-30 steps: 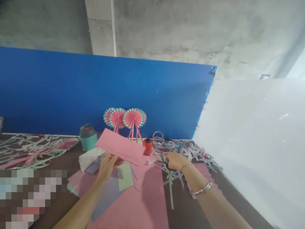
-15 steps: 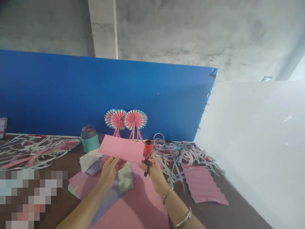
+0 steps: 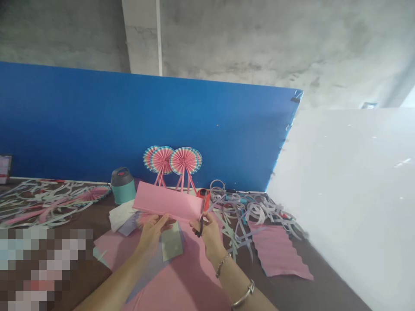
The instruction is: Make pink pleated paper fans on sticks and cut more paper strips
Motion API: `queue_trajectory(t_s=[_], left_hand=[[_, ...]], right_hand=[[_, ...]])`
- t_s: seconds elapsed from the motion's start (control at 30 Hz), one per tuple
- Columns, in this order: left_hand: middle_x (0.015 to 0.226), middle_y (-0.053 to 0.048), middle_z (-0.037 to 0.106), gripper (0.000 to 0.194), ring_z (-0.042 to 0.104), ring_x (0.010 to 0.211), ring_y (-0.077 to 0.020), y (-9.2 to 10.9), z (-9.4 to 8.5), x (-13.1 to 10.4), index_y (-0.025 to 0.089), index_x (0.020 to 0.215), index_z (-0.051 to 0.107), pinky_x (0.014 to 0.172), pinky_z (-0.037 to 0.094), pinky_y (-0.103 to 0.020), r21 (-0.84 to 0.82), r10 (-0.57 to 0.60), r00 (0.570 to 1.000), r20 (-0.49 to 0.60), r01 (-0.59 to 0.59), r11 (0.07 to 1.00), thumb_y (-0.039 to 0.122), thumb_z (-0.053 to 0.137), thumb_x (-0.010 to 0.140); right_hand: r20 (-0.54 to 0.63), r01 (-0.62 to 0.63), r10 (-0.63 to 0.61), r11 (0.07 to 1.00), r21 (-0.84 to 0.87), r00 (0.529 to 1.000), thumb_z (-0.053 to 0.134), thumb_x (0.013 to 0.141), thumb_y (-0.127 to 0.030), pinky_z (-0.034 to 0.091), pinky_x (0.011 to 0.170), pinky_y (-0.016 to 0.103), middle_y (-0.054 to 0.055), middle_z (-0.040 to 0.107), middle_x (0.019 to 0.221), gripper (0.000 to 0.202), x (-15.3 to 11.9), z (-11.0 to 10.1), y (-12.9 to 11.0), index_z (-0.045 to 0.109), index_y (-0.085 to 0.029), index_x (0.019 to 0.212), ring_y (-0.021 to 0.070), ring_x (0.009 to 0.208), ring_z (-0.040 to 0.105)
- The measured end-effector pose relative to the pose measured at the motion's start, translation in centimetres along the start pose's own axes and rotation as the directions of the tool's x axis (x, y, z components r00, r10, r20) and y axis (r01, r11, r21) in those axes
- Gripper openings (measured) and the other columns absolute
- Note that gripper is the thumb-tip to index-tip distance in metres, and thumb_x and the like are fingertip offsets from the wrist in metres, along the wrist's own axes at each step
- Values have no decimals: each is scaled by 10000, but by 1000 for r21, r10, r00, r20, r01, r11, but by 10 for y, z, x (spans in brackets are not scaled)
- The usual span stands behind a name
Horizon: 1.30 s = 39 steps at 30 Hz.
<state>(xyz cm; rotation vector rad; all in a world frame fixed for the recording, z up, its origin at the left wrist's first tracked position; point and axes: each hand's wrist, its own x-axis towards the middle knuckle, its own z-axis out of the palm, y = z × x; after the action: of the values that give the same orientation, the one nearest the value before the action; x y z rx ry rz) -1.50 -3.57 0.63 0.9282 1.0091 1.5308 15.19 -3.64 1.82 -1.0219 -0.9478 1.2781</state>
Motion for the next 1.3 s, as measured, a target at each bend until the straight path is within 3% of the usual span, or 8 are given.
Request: queue_trajectory(t_s=[0.1,0.17,0.3,0.47,0.6,0.7,0.87,1.3], left_hand=[[712,-73,718,335,686,743,-219,1,-5,6,121,713,672,658,528,-287,25,-8,1000,-24,8,1000,440,733,629],[694,-68,713,329,681,712,-204,2,-10,12,120,706,669,646,525,-278,17,8,998,-56,-7,1000,432,738,625],[642,-28,683,316,665,603,-182,8,-22,23,129,711,647,582,524,-280,-34,63,996,-63,-66,997,417,746,623],[616,-2,654,309,655,505,-182,14,-32,28,139,706,615,541,511,-291,-21,104,994,-28,-105,994,434,704,674],[618,1,652,291,669,527,-188,16,-34,28,147,691,608,520,494,-267,-25,107,991,-83,-110,994,420,706,668],[612,-3,654,290,672,550,-186,14,-34,29,146,693,615,525,491,-256,-21,101,987,-122,-104,994,414,718,651],[596,-26,661,345,649,536,-179,5,-32,30,133,695,626,561,499,-276,40,61,997,-47,-60,997,465,709,649],[628,-31,678,352,624,586,-139,1,-27,29,131,758,660,558,462,-214,74,22,1000,-21,-21,997,464,707,658]], right_hand=[[49,-84,81,994,69,996,790,493,-237,385,518,222,-49,581,589,361,2,-8,-1,519,-192,727,100,512,518],[69,-69,65,996,57,996,779,526,-265,373,518,215,-44,589,599,360,2,-17,-3,530,-193,777,104,530,527],[204,-11,56,977,-215,977,726,636,-375,316,493,210,-45,552,536,314,6,-39,-8,559,-181,817,98,500,484],[424,28,191,888,-459,885,700,667,-494,276,478,210,-49,525,560,399,11,-63,-17,569,-168,858,94,498,464],[538,44,325,826,-562,778,719,655,-490,269,471,204,-49,508,584,390,7,-63,-22,590,-169,835,82,509,430],[514,32,372,787,-616,773,753,610,-483,251,454,202,-51,503,577,410,1,-54,-22,600,-165,819,71,490,386],[494,15,374,785,-619,785,787,554,-466,256,441,195,-57,506,564,429,-5,-41,-14,592,-161,784,62,473,371],[508,-10,382,806,-592,772,793,541,-434,267,422,187,-68,513,528,396,-6,-36,-6,580,-167,741,60,448,384]])
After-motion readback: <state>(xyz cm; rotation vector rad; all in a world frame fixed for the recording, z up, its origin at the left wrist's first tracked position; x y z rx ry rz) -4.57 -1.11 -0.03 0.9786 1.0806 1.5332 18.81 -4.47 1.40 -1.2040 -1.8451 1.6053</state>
